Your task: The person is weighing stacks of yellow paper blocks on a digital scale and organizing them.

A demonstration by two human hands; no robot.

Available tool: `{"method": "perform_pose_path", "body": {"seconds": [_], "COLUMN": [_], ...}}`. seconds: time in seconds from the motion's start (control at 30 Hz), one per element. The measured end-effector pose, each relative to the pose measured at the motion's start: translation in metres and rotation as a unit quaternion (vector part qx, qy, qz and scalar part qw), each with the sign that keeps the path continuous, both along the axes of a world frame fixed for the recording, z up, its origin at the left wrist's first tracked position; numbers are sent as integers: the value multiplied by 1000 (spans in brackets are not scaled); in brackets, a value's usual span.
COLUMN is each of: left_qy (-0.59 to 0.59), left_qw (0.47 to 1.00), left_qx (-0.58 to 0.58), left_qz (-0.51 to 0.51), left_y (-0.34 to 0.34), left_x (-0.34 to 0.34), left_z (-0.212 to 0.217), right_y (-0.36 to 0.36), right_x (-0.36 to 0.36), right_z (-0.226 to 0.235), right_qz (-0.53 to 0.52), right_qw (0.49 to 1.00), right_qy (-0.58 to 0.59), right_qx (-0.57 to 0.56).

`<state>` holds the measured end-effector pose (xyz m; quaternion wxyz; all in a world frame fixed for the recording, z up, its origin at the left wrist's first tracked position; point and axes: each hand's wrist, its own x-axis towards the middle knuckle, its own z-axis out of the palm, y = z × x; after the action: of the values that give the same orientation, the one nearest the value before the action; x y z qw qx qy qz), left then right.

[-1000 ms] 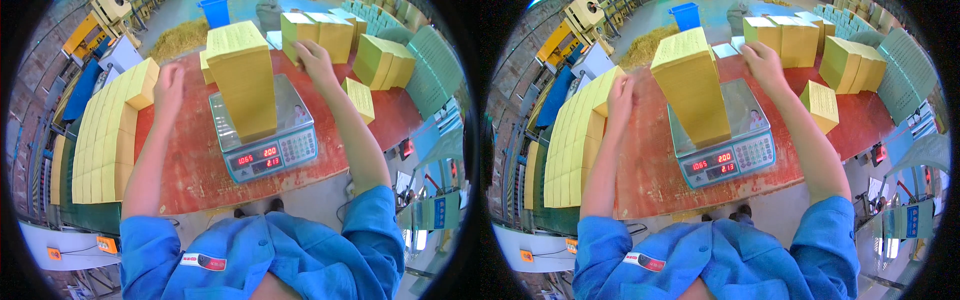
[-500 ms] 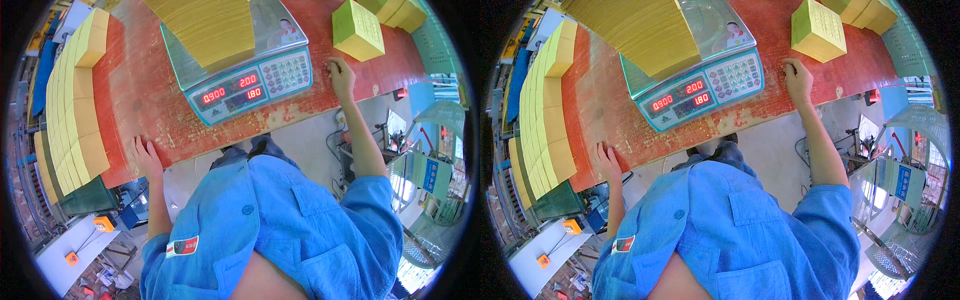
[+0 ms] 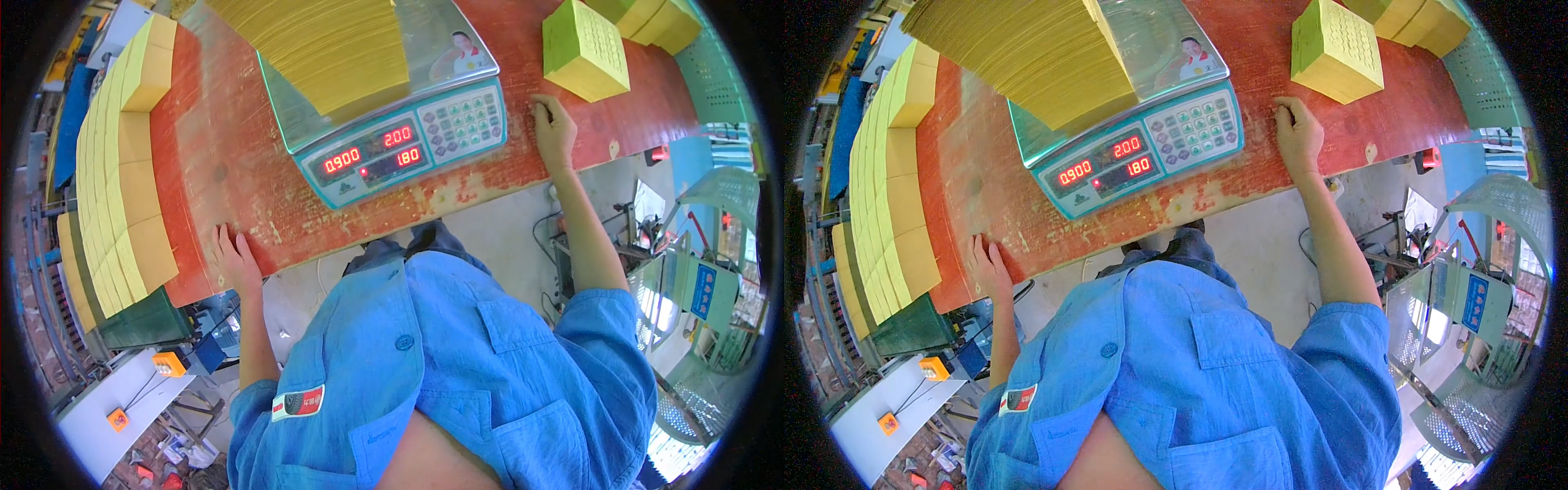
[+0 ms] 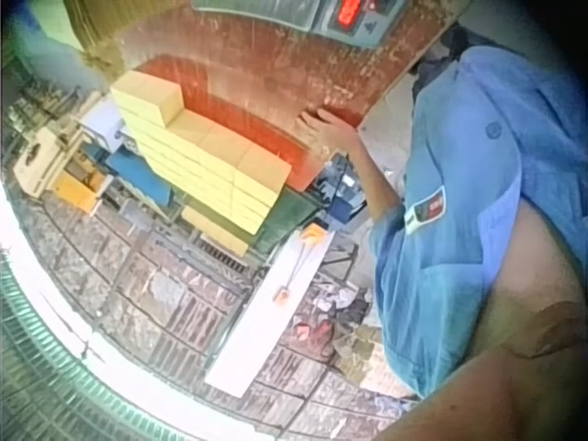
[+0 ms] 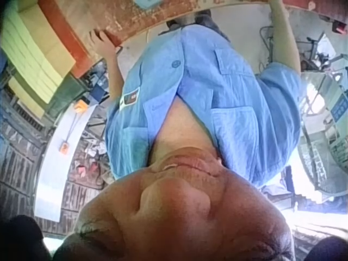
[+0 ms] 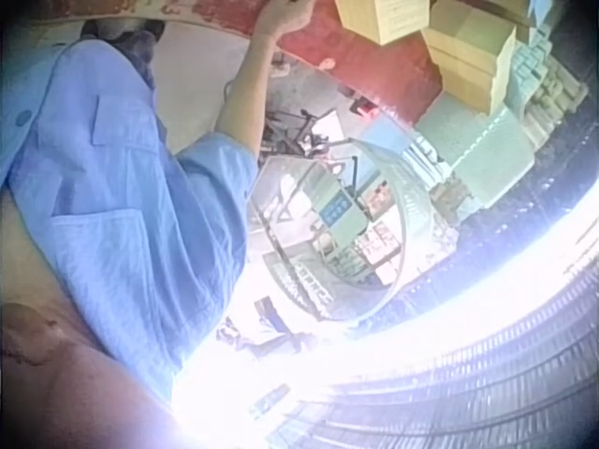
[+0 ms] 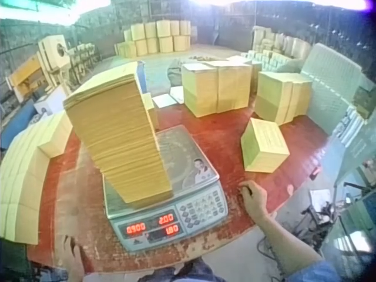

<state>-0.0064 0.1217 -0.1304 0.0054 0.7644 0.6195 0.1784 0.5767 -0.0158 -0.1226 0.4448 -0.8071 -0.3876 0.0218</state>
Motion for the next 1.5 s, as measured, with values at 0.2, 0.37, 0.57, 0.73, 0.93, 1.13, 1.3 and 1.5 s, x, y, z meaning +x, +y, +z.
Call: {"method": "perform_pose_path", "body": {"seconds": [0.2,0.37,0.57,0.73,0.93,1.13,1.3,1.5], "left_qy": [-171,-576,-553,-443,-360,-389,-398,-445], "left_qw": [960,793,769,777,826,749,767,716], "left_qx": [-185,-199,-302,-424,-422,-520,-484,-512], "left_qz": [121,-1,-108,-140,-101,-129,-136,-166], "left_y": [35,106,168,206,159,128,159,172], "left_x": [4,66,206,269,266,253,243,234], "left_z": [39,147,313,334,334,330,319,292], "right_y": [-2,26,153,264,222,123,41,76], "right_x": [2,9,-14,-56,-99,-112,-140,-169], "right_z": [9,32,136,137,130,115,88,59], "right_qz": [12,77,279,403,377,274,280,278], "right_qw": [1000,962,919,804,878,899,839,560], "right_qy": [16,237,227,415,287,270,461,774], "right_qx": [12,108,160,137,74,210,75,101]}}
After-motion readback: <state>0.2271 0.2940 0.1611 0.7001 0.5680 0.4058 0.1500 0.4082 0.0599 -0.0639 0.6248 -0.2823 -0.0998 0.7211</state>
